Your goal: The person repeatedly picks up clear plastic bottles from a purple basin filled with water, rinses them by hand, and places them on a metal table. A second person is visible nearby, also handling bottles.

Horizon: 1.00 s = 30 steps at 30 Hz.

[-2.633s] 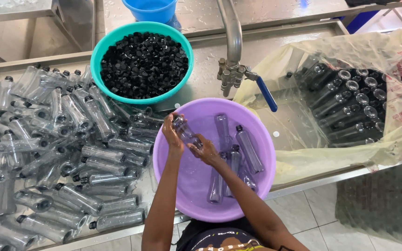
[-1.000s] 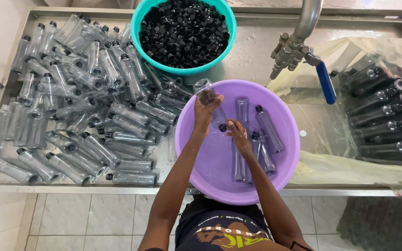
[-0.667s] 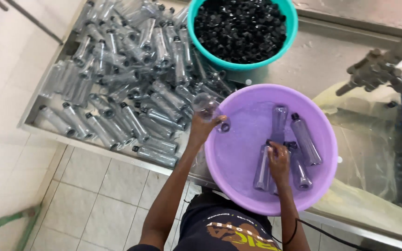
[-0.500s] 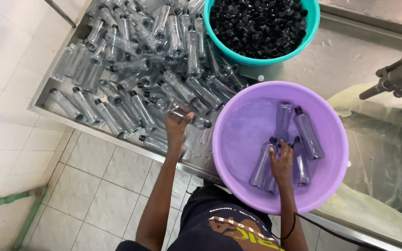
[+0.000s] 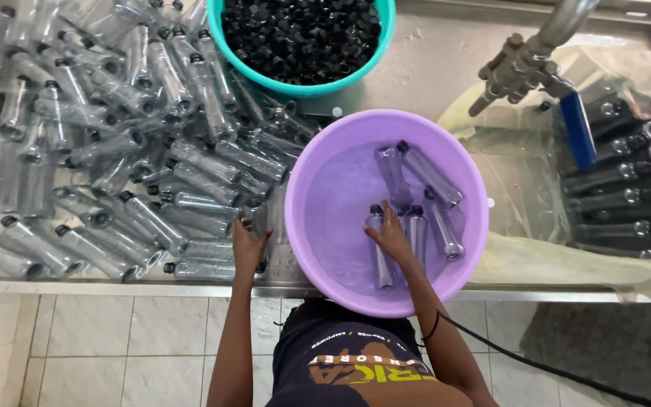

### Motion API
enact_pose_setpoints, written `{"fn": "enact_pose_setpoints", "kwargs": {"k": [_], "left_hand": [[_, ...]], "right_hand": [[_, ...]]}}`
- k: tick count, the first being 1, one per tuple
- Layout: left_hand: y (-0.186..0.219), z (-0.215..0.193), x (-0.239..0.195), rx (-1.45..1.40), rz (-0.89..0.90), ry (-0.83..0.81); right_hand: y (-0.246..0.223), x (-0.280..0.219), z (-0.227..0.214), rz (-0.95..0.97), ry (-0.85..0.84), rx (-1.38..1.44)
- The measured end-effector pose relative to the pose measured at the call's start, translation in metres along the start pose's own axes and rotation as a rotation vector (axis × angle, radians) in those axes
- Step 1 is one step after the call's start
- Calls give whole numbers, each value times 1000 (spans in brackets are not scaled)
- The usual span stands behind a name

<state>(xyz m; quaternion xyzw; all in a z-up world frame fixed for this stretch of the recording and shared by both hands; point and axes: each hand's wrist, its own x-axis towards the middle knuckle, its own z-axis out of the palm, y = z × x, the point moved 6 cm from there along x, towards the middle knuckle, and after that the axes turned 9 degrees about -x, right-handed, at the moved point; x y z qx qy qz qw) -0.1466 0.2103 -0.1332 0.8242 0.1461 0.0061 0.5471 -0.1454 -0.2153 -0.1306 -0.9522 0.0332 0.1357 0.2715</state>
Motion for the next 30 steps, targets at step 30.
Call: {"fn": "enact_pose_setpoints", "kwargs": {"k": [30], "left_hand": [[168,83,-26,267,588,154]], "right_hand": [[-38,49,10,-237,514,-118]]}}
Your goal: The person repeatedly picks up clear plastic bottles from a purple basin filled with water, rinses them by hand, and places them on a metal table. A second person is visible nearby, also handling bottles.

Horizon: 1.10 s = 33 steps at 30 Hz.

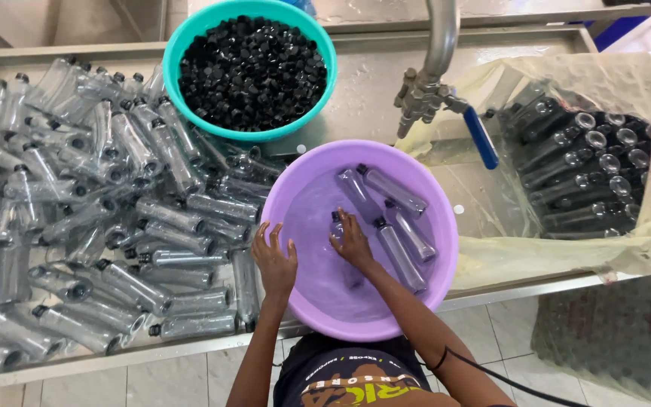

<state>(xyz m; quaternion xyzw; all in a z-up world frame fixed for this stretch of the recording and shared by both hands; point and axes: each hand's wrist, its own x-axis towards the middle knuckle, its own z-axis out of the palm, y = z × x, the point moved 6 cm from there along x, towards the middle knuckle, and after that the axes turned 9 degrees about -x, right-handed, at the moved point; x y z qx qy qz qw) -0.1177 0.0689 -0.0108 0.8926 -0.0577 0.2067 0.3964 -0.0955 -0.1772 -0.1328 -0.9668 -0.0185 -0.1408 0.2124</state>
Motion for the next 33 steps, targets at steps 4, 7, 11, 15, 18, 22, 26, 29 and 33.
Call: {"fn": "enact_pose_setpoints", "kwargs": {"k": [4,7,11,15,18,22,26,29,33], "left_hand": [[2,-1,2,49,-9,-49],[-3,1,1,77,-12,-59],[-7,4,-1,106,-14,-68],[-4,1,-1,113,-18,-71],[-3,0,-1,116,-16,-76],[-3,0,-2,115,-22,-79],[3,-5,1,98,-18,-69],[0,-3,0,95,-11,-61],[-1,-2,0,100,-4,-57]], "right_hand": [[-17,3,-4,71,-128,97],[-33,2,-9,106,-203,126],[-34,1,-8,116,-216,102],[-23,0,-5,113,-204,79],[-20,2,-14,154,-237,80],[-6,2,-1,158,-196,112],[-9,3,1,154,-202,125],[-18,5,-6,160,-220,123],[-26,8,-10,158,-213,127]]}}
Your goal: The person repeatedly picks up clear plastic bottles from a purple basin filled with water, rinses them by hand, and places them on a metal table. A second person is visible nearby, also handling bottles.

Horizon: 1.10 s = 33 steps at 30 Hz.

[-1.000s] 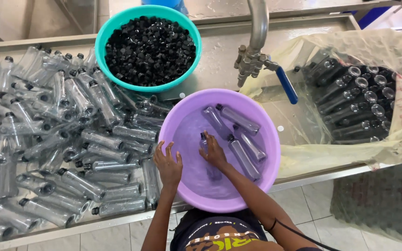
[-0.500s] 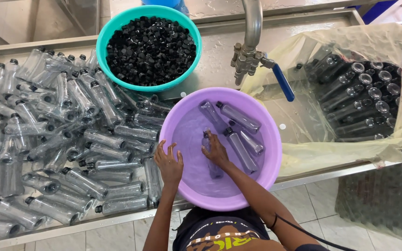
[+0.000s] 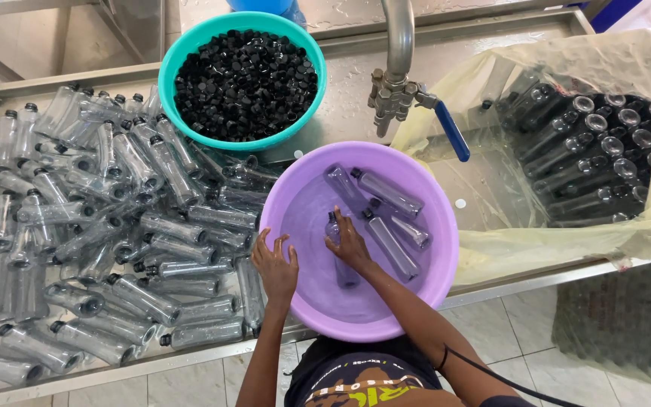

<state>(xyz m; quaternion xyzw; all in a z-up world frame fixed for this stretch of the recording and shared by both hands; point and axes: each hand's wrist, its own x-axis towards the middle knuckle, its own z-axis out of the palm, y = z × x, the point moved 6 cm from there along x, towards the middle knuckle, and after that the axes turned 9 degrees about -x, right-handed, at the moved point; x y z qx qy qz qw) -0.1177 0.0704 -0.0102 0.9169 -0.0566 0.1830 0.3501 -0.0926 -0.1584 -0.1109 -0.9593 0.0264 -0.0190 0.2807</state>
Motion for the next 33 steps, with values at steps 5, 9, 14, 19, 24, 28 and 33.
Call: {"fn": "enact_pose_setpoints", "kwargs": {"k": [5,9,14,19,24,28,33], "left_hand": [[-6,4,-1,25,21,26],[-6,3,0,24,16,30],[-2,-2,0,11,18,24],[-7,4,3,27,-6,16],[-5,2,-2,56,-2,5],[-11,9,-1,99,-21,-3],[-8,7,-15,177,10,-18]], "right_hand": [[9,3,3,1,-7,60],[30,17,11,-26,-2,137],[6,12,-74,-17,135,348],[22,20,-151,133,319,856],[89,23,-117,707,57,1668],[-9,-16,-178,611,-137,1748],[62,-9,-67,656,77,1840]]}}
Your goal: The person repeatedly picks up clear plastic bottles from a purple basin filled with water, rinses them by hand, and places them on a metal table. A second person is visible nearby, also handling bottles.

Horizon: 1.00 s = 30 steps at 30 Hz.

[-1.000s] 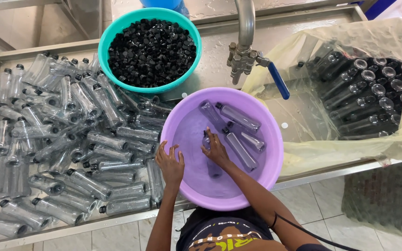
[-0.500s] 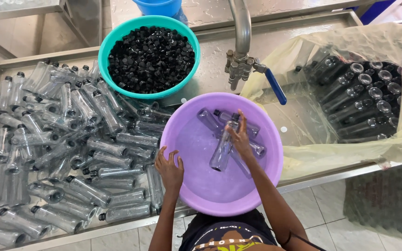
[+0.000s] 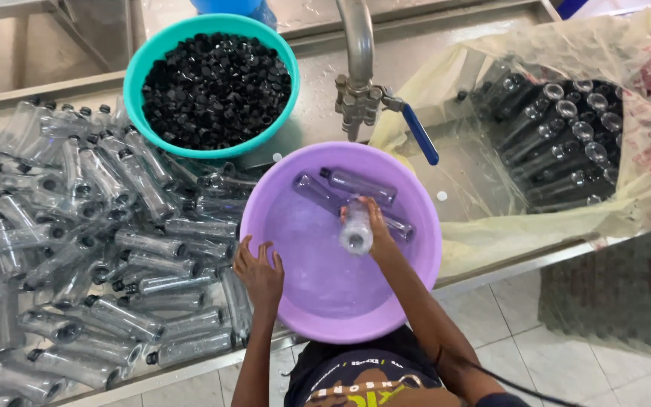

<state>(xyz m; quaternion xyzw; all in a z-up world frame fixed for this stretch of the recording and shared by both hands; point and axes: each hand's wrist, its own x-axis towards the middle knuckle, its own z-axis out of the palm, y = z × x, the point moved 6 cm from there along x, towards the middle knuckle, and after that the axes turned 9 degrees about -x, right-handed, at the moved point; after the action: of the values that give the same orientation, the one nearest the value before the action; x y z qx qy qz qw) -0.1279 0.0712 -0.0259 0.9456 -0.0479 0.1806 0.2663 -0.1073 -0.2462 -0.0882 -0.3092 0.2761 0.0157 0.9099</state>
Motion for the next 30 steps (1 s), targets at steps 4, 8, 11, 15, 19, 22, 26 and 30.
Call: {"fn": "enact_pose_setpoints", "kwargs": {"k": [4,8,11,15,19,22,26,30], "left_hand": [[-10,15,23,-50,-18,38],[-7,7,11,-5,-29,3],[-22,16,4,-43,-49,40],[-5,0,12,3,9,52],[0,4,25,-133,-2,39],[6,-13,-7,-111,18,-16],[8,-11,19,-151,-3,37],[5,-5,37,-113,4,-14]], "right_hand": [[-20,-33,65,99,-114,-144],[5,-18,46,122,-170,-192],[3,-64,75,144,-209,-161],[45,22,21,-43,-229,-146],[5,-55,100,54,-111,-305],[35,-64,60,111,-56,-313],[21,-29,71,26,-175,-249],[27,-47,96,101,-245,-401]]}}
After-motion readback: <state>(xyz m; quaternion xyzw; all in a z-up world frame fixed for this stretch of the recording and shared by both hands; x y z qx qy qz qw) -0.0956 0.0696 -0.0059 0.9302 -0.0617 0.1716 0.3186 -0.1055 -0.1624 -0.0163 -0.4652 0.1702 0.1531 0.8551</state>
